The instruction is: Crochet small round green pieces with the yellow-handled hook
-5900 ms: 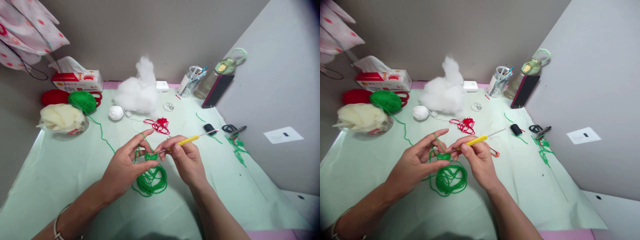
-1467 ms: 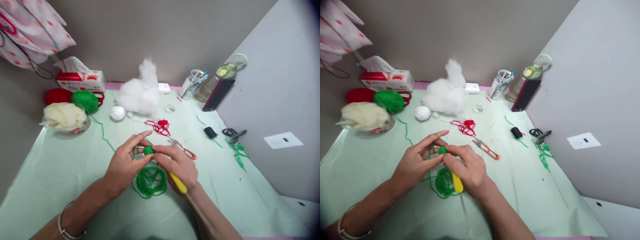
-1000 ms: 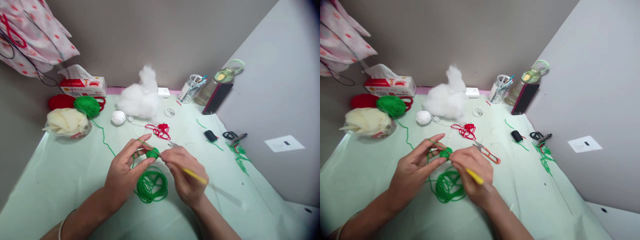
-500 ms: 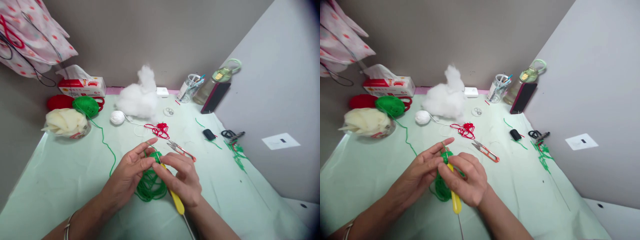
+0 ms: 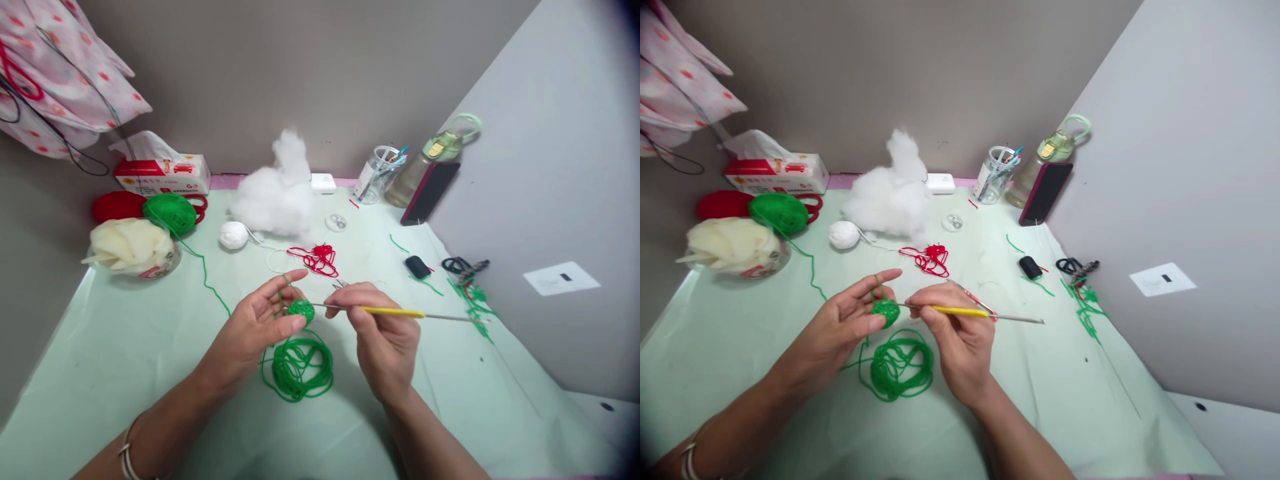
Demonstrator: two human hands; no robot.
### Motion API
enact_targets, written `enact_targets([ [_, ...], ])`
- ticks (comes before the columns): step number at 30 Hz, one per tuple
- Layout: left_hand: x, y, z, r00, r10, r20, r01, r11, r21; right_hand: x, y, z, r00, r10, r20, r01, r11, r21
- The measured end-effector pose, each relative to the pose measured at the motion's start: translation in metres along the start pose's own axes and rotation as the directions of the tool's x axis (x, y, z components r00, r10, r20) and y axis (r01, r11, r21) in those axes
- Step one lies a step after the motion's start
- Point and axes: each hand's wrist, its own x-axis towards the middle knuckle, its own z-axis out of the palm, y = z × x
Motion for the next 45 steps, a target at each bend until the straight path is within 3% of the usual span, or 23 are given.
enact_targets([
  [4,0.002,0.002,-0.009,0.999,0.024,0.038,-0.027,0.995,0.099,0.005,0.003,-0.005,0.985,0.174,0.010,-0.173,0.974,0.147],
  [8,0.002,0.006,-0.009,0.991,-0.054,0.123,0.056,0.998,-0.021,0.011,0.001,-0.005,0.939,0.342,0.041,-0.337,0.888,0.314],
  [14,0.001,0.009,-0.004,0.960,-0.163,0.228,0.198,0.971,-0.136,0.012,-0.002,-0.005,0.915,0.392,0.091,-0.396,0.837,0.378],
  [18,0.002,0.009,-0.004,0.968,-0.119,0.221,0.153,0.978,-0.145,0.012,-0.001,-0.007,0.888,0.439,0.142,-0.454,0.778,0.435],
  [20,0.002,0.009,-0.004,0.978,-0.057,0.199,0.080,0.991,-0.109,0.011,0.000,-0.007,0.876,0.436,0.204,-0.481,0.761,0.435],
  [22,0.002,0.008,-0.004,0.983,-0.006,0.185,0.017,0.998,-0.058,0.009,0.001,-0.006,0.891,0.380,0.249,-0.451,0.804,0.387],
  [26,-0.001,0.006,-0.003,0.991,0.009,0.133,-0.012,1.000,0.019,0.003,0.000,-0.003,0.969,0.155,0.195,-0.178,0.978,0.106],
  [28,-0.002,0.005,-0.001,0.996,0.002,0.086,-0.007,0.998,0.057,0.001,-0.001,-0.002,0.980,0.046,0.193,-0.039,0.998,-0.041],
  [30,-0.003,0.005,0.000,0.999,0.003,0.047,-0.007,0.996,0.085,0.000,-0.002,-0.001,0.979,0.000,0.205,0.019,0.995,-0.093],
  [34,-0.003,0.008,0.001,1.000,0.014,0.002,-0.014,0.992,0.127,0.001,0.002,0.000,0.980,0.098,0.174,-0.118,0.987,0.108],
  [37,-0.004,0.010,0.000,1.000,-0.010,0.000,0.010,0.984,0.179,0.002,0.007,-0.002,0.959,0.207,0.195,-0.259,0.920,0.295],
  [45,-0.005,0.013,-0.004,0.999,-0.030,0.024,0.022,0.960,0.278,0.005,0.007,-0.008,0.934,0.218,0.284,-0.308,0.892,0.330],
])
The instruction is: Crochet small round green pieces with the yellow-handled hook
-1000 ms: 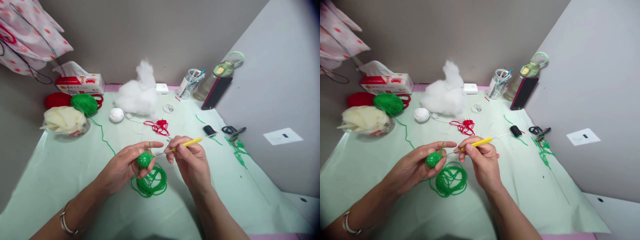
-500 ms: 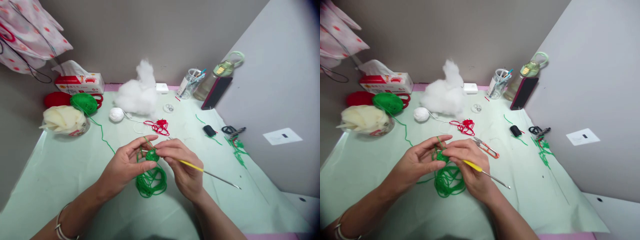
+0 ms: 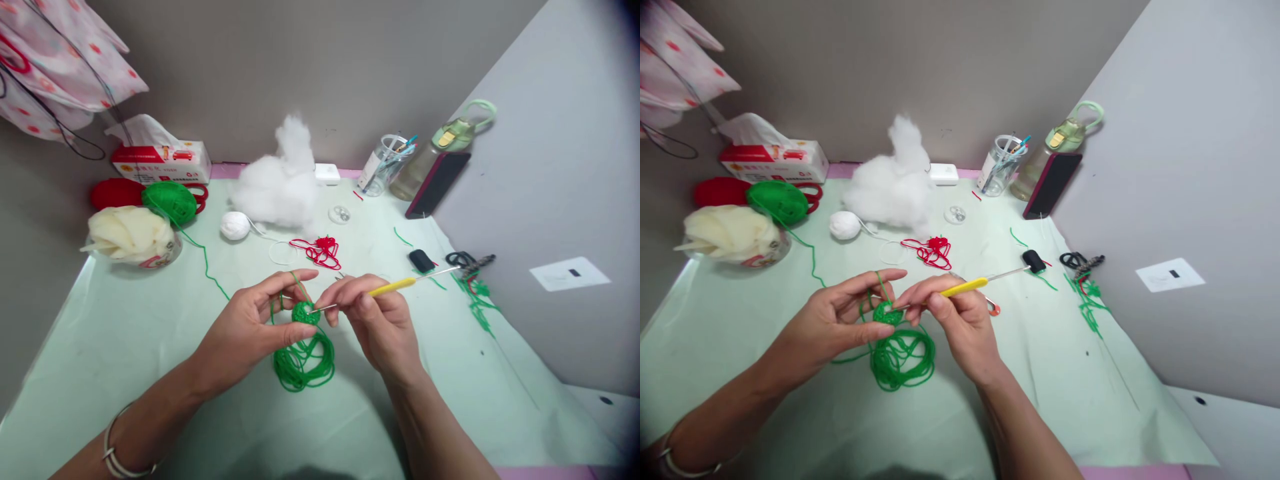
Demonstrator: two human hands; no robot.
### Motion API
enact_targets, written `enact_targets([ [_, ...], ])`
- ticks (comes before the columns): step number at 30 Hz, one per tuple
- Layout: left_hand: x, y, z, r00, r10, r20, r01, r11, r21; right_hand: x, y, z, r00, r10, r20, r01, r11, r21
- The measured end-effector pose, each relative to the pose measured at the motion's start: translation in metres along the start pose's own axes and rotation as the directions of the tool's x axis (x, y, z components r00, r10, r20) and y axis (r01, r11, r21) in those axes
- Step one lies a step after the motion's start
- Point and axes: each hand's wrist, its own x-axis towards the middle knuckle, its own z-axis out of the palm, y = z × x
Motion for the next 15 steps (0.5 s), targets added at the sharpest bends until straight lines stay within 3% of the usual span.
enact_targets([
  [4,-0.001,0.002,0.001,1.000,-0.021,-0.018,0.022,0.999,0.039,0.000,-0.009,-0.001,0.998,-0.047,0.042,0.054,0.982,-0.181],
  [7,0.001,0.003,0.004,0.997,0.003,-0.071,0.002,0.998,0.069,-0.002,-0.016,0.001,0.985,-0.138,0.101,0.169,0.884,-0.436],
  [11,0.003,-0.003,0.013,0.980,0.090,-0.175,-0.069,0.990,0.123,-0.003,-0.016,0.004,0.933,-0.258,0.250,0.359,0.636,-0.683],
  [15,-0.002,-0.013,0.025,0.944,0.132,-0.301,-0.111,0.990,0.086,-0.006,-0.006,0.009,0.847,-0.366,0.386,0.486,0.241,-0.840],
])
